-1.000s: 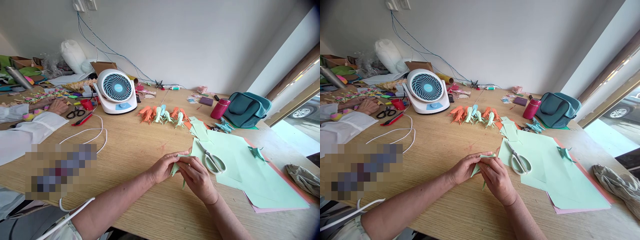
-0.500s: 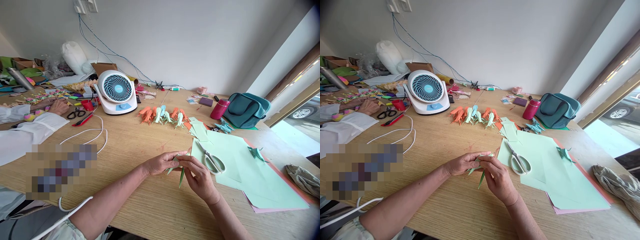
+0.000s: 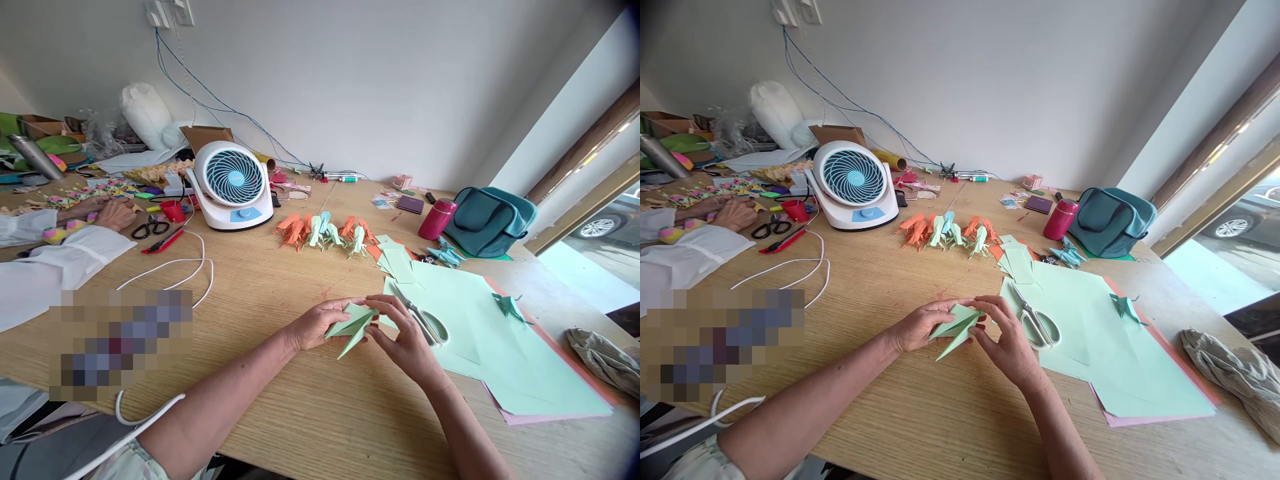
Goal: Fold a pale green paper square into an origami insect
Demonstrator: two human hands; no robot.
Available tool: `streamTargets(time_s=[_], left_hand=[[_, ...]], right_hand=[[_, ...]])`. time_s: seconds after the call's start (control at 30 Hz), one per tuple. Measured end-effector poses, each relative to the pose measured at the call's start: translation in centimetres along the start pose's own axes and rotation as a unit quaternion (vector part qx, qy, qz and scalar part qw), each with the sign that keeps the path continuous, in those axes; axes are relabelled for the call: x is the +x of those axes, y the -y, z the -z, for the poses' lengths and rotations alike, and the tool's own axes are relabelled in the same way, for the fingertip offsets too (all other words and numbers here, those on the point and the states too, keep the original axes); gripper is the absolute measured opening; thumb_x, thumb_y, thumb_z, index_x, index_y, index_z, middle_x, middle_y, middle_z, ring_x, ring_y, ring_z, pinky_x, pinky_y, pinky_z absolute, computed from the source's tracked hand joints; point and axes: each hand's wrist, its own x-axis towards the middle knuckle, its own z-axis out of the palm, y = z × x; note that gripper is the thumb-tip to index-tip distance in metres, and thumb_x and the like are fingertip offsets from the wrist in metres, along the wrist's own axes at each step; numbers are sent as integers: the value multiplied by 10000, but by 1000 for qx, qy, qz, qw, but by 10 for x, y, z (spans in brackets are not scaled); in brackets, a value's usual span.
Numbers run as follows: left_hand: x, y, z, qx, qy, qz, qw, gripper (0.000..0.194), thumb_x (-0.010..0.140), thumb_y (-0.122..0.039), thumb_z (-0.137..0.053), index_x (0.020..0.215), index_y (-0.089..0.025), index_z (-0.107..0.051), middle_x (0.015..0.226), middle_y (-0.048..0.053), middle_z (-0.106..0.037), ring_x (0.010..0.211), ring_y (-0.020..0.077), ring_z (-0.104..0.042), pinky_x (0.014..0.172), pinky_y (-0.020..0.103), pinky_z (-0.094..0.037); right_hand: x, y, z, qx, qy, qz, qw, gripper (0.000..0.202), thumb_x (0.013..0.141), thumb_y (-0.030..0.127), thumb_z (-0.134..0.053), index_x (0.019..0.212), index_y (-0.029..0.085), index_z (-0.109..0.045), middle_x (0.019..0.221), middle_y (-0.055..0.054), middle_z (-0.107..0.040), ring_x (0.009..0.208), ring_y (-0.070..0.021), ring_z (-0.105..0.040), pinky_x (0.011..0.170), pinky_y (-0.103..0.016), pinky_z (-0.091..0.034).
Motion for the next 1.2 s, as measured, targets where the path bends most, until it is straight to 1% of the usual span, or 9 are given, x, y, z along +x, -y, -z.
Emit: streamTargets(time_s=[0.3, 0.4, 0.5, 0.6, 0.67, 0.77, 0.97, 1.1, 1.2], left_hand=[[-2, 3, -12, 83, 47, -2, 995, 559, 900, -202, -586, 1448, -212, -477, 1375, 133, -591, 1251, 286, -572, 983, 413, -494], [-2, 6, -12, 171, 22, -35, 984, 546, 934, -282, -581, 1459, -215, -444, 1386, 140, -569, 1254, 287, -560, 939, 407, -529], [-1, 8, -13, 319, -41, -79, 943, 400, 953, -315, -554, 1333, -192, -549, 1272, 125, -630, 1086, 237, -653, 803, 313, -557], [0, 8, -14, 436, -102, -119, 886, 224, 935, -261, -559, 1107, -165, -666, 962, 56, -704, 857, 172, -696, 716, 231, -506], [1, 7, -13, 475, -128, -136, 860, 192, 924, -225, -556, 1028, -156, -702, 808, 20, -691, 758, 145, -671, 689, 212, -470], [0, 5, -13, 498, -135, -148, 844, 197, 915, -218, -554, 966, -145, -730, 722, 6, -673, 696, 136, -625, 655, 205, -441], [-1, 5, -14, 512, -96, -146, 841, 188, 912, -226, -550, 862, -144, -711, 648, -11, -623, 615, 114, -579, 593, 193, -428], [-1, 7, -15, 454, -121, -149, 870, 211, 896, -300, -599, 1017, -148, -682, 661, -11, -625, 536, 101, -571, 479, 175, -424], [-1, 7, -15, 422, -137, -159, 882, 231, 876, -345, -624, 968, -143, -686, 685, 4, -645, 544, 108, -606, 445, 168, -445]], right_hand=[[-4, -5, -11, 25, -17, -41, 999, 146, 858, 285, -688, 993, 233, -672, 1121, -82, -547, 820, -171, -594, 712, -350, -567], [-4, -6, -14, 19, -37, -46, 998, 95, 851, 296, -697, 865, 210, -659, 1095, -81, -558, 840, -180, -599, 732, -355, -551], [-4, -9, -17, 35, -82, -54, 995, 167, 852, 315, -698, 766, 203, -609, 972, -63, -583, 883, -200, -588, 717, -332, -516], [-5, -14, -20, 97, -81, -95, 988, 207, 894, 338, -653, 753, 204, -583, 798, -21, -580, 717, -156, -550, 634, -297, -468], [-6, -15, -21, 132, -66, -121, 982, 202, 915, 358, -631, 791, 201, -603, 744, -8, -585, 674, -146, -538, 627, -293, -457], [-6, -12, -21, 148, -60, -121, 980, 200, 928, 383, -617, 860, 199, -649, 805, -28, -637, 744, -163, -582, 690, -305, -475], [-5, -8, -20, 150, -70, -95, 982, 219, 919, 395, -630, 814, 212, -689, 796, -24, -628, 751, -167, -571, 692, -301, -466], [-6, -12, -20, 169, -94, -119, 974, 250, 912, 410, -627, 766, 211, -668, 741, -10, -589, 718, -164, -526, 669, -298, -433], [-7, -13, -21, 196, -99, -140, 966, 251, 907, 433, -626, 794, 212, -669, 750, -14, -595, 716, -168, -525, 661, -298, -434]])
